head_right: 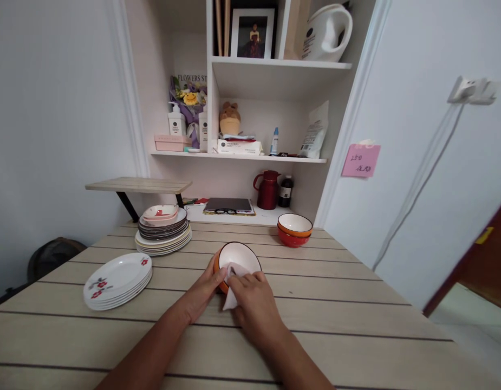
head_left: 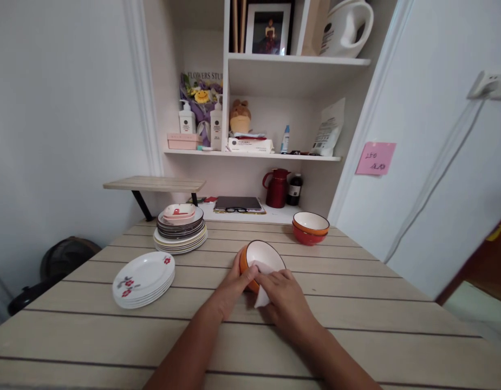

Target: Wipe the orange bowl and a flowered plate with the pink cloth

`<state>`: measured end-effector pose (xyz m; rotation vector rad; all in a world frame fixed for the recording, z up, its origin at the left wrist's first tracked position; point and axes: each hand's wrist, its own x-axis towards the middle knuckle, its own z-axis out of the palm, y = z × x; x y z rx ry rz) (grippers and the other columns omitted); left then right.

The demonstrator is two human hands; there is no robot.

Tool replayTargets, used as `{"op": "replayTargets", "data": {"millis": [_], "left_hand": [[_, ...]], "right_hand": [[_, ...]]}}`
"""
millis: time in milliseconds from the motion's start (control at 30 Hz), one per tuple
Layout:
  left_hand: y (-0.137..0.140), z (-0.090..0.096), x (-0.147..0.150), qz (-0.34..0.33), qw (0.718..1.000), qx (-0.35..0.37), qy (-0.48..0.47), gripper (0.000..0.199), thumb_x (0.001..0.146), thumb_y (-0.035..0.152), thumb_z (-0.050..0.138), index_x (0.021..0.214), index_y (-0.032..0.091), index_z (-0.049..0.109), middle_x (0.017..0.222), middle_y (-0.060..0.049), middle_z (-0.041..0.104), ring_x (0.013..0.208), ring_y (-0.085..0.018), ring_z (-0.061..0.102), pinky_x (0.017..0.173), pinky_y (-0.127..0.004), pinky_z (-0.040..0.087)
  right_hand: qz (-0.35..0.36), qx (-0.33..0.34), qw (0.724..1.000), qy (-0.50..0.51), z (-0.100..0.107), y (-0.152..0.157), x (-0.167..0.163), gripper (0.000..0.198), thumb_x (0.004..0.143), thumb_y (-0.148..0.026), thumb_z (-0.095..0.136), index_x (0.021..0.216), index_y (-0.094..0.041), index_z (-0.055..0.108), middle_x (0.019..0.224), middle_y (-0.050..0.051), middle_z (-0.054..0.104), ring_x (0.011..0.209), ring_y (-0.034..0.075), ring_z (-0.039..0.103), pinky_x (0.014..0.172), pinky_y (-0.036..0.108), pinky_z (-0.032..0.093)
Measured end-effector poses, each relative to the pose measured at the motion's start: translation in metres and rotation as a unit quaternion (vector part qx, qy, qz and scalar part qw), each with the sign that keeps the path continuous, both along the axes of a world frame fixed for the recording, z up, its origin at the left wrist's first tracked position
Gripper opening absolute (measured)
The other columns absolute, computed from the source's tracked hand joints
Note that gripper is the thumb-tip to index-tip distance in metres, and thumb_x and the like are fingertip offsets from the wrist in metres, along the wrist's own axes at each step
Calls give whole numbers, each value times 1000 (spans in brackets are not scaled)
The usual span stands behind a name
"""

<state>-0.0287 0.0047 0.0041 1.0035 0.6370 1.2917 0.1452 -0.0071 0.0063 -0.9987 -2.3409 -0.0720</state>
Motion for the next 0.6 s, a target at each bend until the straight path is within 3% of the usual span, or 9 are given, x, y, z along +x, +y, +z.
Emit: {"op": "replayTargets", "data": {"millis": [133,267,433,500,600], "left_hand": [[-3,9,-3,-4,1000,17,21,70,84,43,83,147,26,56,149,-12,63,141,-33,54,118,-44,39],[-4,15,-14,-16,999,24,22,68,83,45,82,144,24,60,139,-12,70,133,-34,60,114,-46,43],[2,12,-27,-25,999,24,-2,61,85,47,80,139,23,66,138,-12,70,131,-34,61,111,-44,45],[5,10,-28,-28,1000,4,-9,64,83,51,81,139,22,66,140,-13,69,132,-34,60,111,-44,45],[8,7,-27,-31,999,-28,-22,76,81,65,78,140,18,64,139,-16,69,132,-36,59,109,-46,46]], "right_hand": [[14,-11,1000,-15,1,-1,-4,57,59,-4,55,113,-22,63,102,6,76,93,28,63,82,39,34],[81,-18,995,-54,17,4,-4,52,63,-3,58,110,-24,65,108,5,76,98,27,64,90,40,39],[180,50,976,-109,41,19,7,38,87,-1,53,105,-31,70,114,-1,77,106,23,65,112,47,32],[178,52,976,-117,40,24,10,35,91,-4,52,103,-31,70,108,-1,78,104,22,64,111,46,33],[140,31,982,-121,32,28,5,29,86,-6,57,103,-26,69,101,2,77,99,23,63,101,42,37]]}}
